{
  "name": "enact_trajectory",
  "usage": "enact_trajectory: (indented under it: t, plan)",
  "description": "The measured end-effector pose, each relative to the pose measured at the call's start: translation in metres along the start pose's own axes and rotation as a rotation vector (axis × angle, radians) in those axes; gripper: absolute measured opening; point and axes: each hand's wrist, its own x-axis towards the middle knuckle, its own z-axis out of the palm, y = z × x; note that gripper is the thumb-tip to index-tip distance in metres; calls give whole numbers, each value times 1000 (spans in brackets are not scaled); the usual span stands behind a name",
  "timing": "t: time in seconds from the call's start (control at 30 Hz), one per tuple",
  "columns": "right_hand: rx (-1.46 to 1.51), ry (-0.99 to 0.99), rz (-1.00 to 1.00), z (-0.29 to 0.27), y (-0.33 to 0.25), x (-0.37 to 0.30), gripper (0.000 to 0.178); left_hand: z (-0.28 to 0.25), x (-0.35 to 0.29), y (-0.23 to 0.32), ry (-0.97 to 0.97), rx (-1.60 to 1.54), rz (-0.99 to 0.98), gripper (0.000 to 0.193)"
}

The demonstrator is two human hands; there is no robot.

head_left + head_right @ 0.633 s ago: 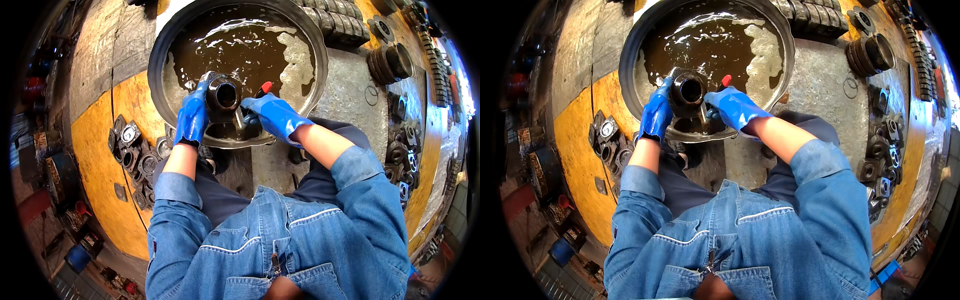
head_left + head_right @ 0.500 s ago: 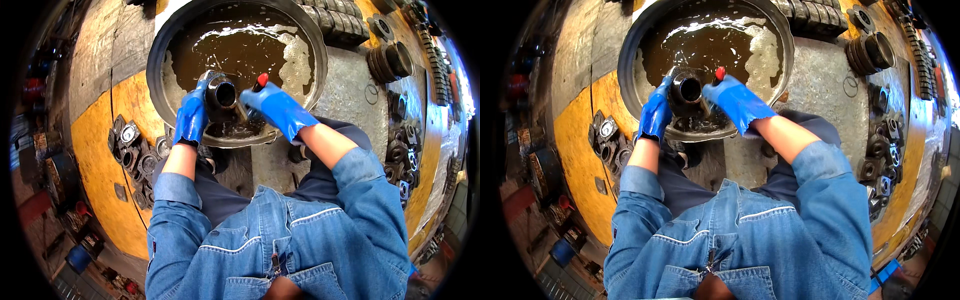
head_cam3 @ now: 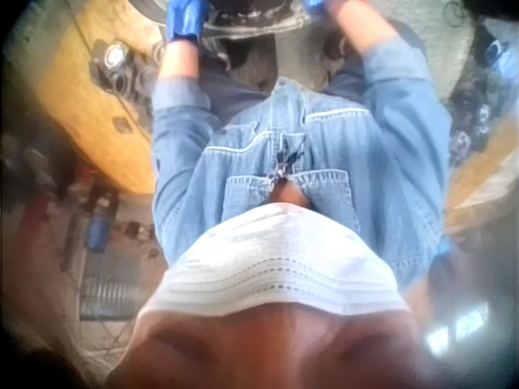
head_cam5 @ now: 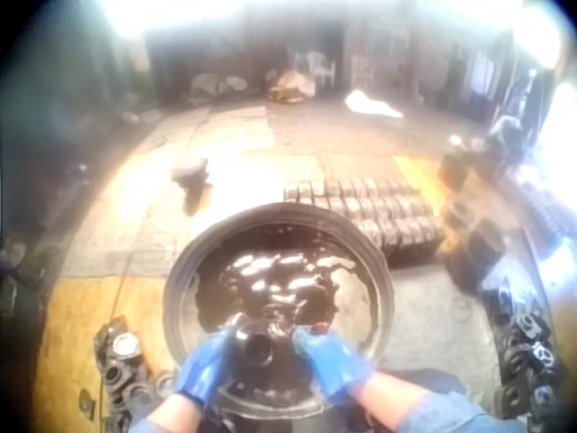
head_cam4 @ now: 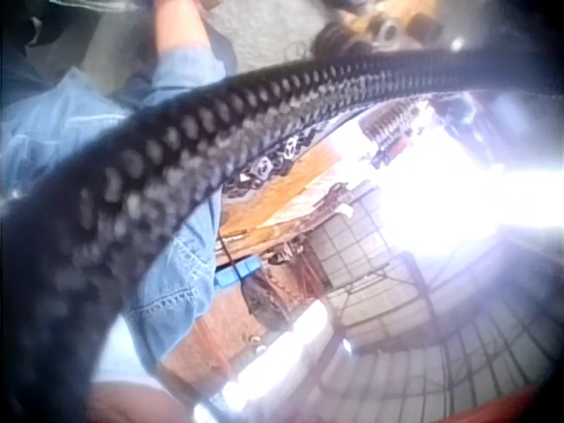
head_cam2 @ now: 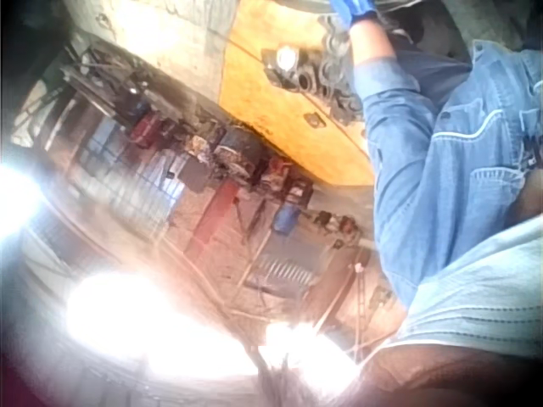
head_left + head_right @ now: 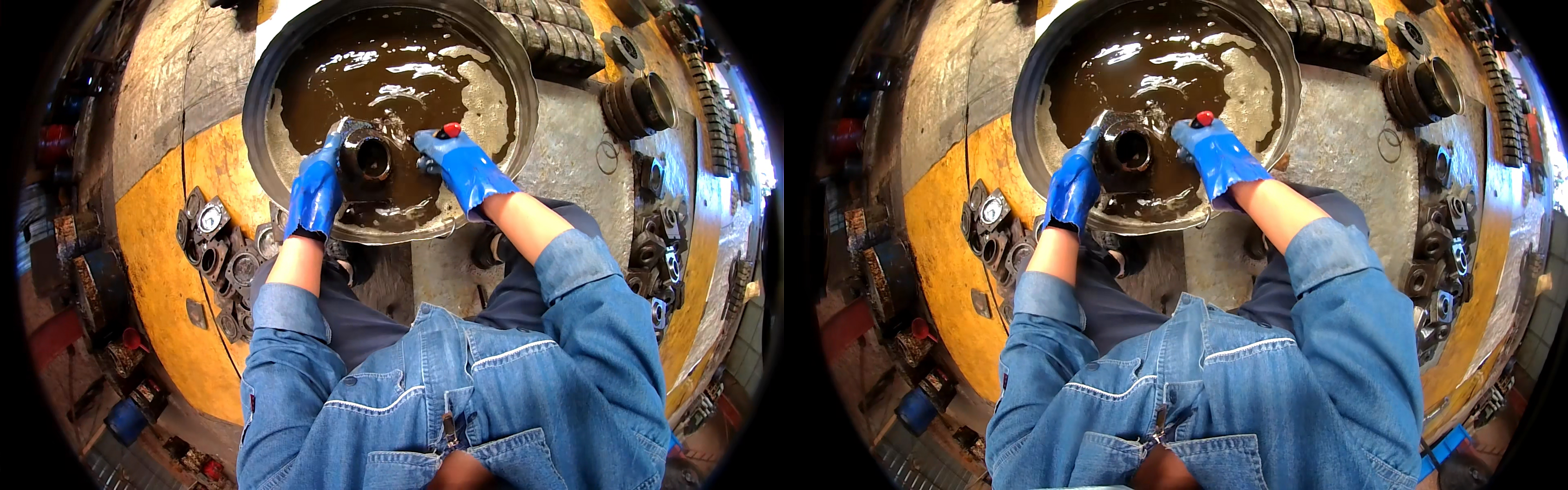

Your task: The person cleans various metal components in a large basin of dark liquid, scrubbing them with a brush and picking them up by hand while wearing protective gloves. They handle the components one by one, scrubbing different sides before setting them aside on the floor.

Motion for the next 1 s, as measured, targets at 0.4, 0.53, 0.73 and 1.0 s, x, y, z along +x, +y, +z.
enact_trajectory:
  t: [0.4, 0.53, 0.73, 1.0]
  plan:
    - [-34, -86, -129, -10, -23, -33, 34, 0, -5, 0, 36, 44, 135, 53]
    - [-55, 21, -274, 6, -66, -45, 40, 2, -7, -2, 82, 51, 151, 46]
    - [24, -213, -435, 65, -47, -28, 28, 2, -3, -7, 71, -502, -188, 44]
    - [-608, -383, -1246, 39, -3, -35, 20, 2, -12, 10, 42, -695, -165, 58]
